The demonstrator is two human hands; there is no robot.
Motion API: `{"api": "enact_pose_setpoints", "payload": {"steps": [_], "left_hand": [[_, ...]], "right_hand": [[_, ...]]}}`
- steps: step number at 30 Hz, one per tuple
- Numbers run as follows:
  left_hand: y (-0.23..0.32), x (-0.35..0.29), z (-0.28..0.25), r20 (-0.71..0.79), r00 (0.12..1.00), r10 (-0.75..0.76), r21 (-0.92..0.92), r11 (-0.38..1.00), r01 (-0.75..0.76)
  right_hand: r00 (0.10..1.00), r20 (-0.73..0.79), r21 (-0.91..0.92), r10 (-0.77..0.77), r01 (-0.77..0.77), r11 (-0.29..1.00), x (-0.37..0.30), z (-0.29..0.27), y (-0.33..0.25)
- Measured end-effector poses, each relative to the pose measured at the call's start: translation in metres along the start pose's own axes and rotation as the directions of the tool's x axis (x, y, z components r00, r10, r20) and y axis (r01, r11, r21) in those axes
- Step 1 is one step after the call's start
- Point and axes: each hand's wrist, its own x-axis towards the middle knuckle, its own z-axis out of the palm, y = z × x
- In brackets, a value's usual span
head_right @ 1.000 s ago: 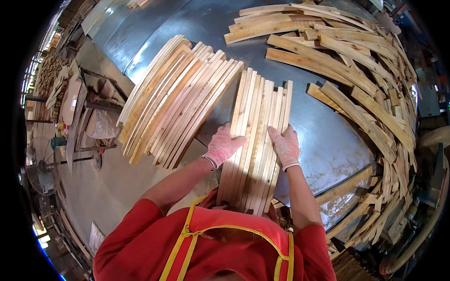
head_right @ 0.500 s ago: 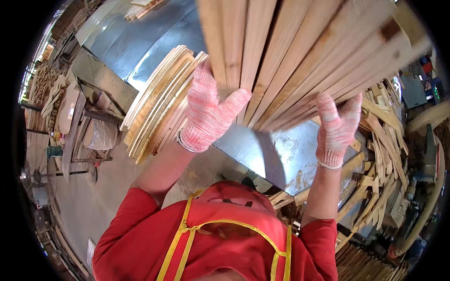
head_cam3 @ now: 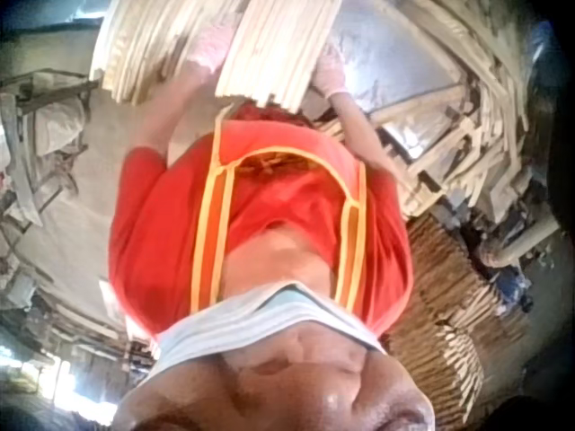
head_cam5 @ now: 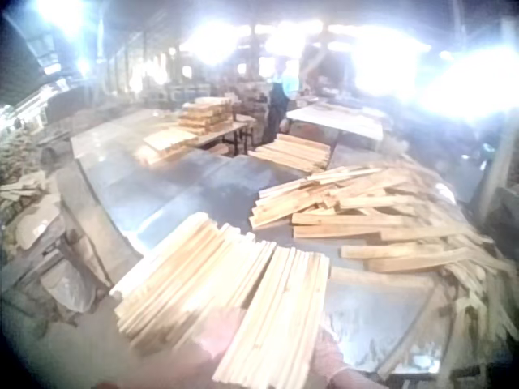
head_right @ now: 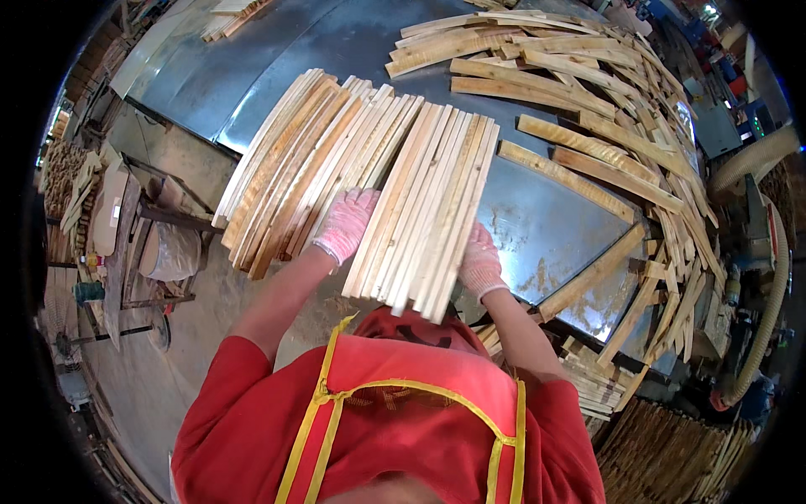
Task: The person sorts and stacks thin wooden planks on a metal table. They pick up individual planks from a disorganized pile, align them, and place them into a neat stack. The person wears pink gloves and a red shirt with yellow straps. Another person is visible in the background working with similar materials.
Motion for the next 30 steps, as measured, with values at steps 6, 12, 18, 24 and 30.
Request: {"api": "enact_pose_setpoints", "payload": {"steps": [6, 12, 18, 24, 30], "left_hand": [[-0.002, -0.03, -0.009, -0.025, 0.992, -0.121, -0.135, 0.984, 0.117], [0.053, -0.179, -0.01, 0.284, 0.943, -0.175, -0.888, 0.322, 0.327], [0.123, -0.18, 0.095, 0.73, 0.679, -0.074, -0.411, -0.842, 0.35], [0.113, -0.173, 0.043, 0.63, 0.763, -0.145, -0.396, -0.905, 0.155], [0.04, -0.172, -0.064, 0.355, 0.911, -0.209, -0.812, -0.552, 0.19]], "right_hand": [[0.978, 0.208, 0.205, 0.023, -0.067, 0.976, 0.014, -0.03, -0.016], [0.957, 0.29, 0.892, -0.018, -0.264, 0.368, 0.013, -0.042, -0.053], [0.972, 0.236, 0.93, 0.0, -0.225, 0.29, 0.02, -0.015, -0.043], [0.988, 0.069, 0.927, 0.136, -0.114, 0.357, 0.012, -0.032, -0.039], [0.937, 0.326, 0.92, 0.123, -0.344, 0.189, 0.036, -0.095, -0.156]]}}
